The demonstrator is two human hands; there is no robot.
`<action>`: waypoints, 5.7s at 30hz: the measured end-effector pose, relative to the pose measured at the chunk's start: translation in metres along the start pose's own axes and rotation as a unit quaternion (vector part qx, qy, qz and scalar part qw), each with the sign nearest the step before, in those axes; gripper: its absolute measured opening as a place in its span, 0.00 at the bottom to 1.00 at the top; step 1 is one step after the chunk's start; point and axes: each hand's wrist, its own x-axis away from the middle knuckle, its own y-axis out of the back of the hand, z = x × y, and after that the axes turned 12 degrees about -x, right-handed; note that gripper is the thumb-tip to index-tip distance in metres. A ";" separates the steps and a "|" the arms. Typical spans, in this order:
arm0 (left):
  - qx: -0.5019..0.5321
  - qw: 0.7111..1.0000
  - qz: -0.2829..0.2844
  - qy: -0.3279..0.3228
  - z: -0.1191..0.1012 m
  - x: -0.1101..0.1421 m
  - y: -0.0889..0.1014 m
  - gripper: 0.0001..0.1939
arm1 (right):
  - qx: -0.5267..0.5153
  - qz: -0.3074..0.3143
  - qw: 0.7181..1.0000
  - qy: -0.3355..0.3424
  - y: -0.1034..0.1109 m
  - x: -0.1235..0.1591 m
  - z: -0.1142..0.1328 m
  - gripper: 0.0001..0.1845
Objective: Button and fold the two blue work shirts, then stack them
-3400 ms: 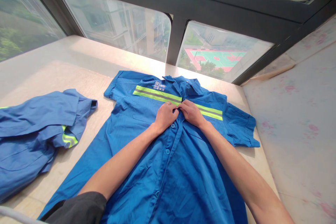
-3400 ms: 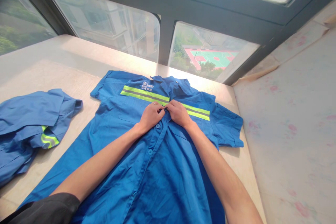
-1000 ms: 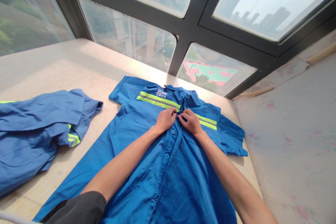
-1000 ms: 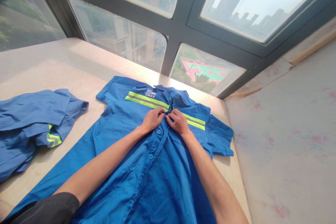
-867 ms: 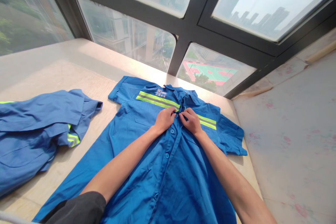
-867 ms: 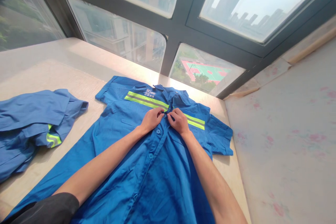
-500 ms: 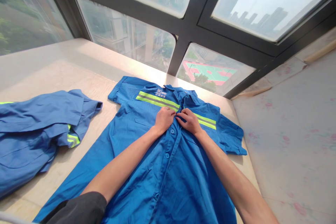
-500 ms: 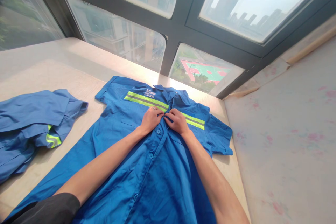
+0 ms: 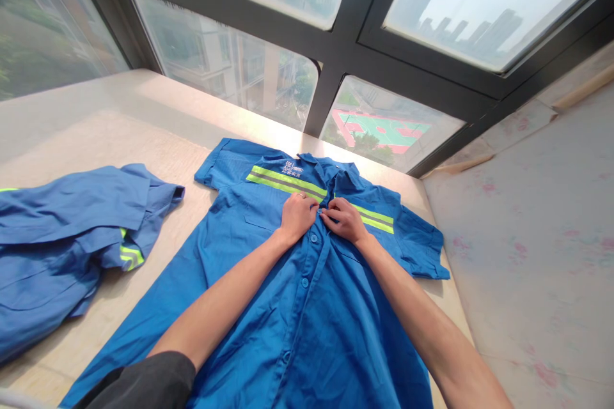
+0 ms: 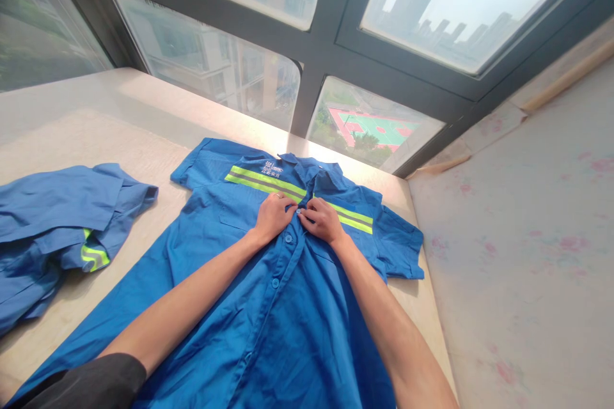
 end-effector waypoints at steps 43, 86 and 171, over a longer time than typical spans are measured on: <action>-0.065 0.976 0.042 -0.206 0.013 0.016 0.016 0.22 | -0.007 -0.104 0.971 -0.217 -0.003 0.008 -0.020 0.23; -0.180 0.955 0.103 -0.214 0.128 0.104 0.075 0.33 | 0.118 0.117 0.934 -0.316 0.029 0.135 0.123 0.35; -0.117 0.987 0.087 -0.067 -0.008 -0.089 -0.020 0.18 | -0.065 -0.047 0.962 -0.262 -0.011 -0.047 -0.061 0.12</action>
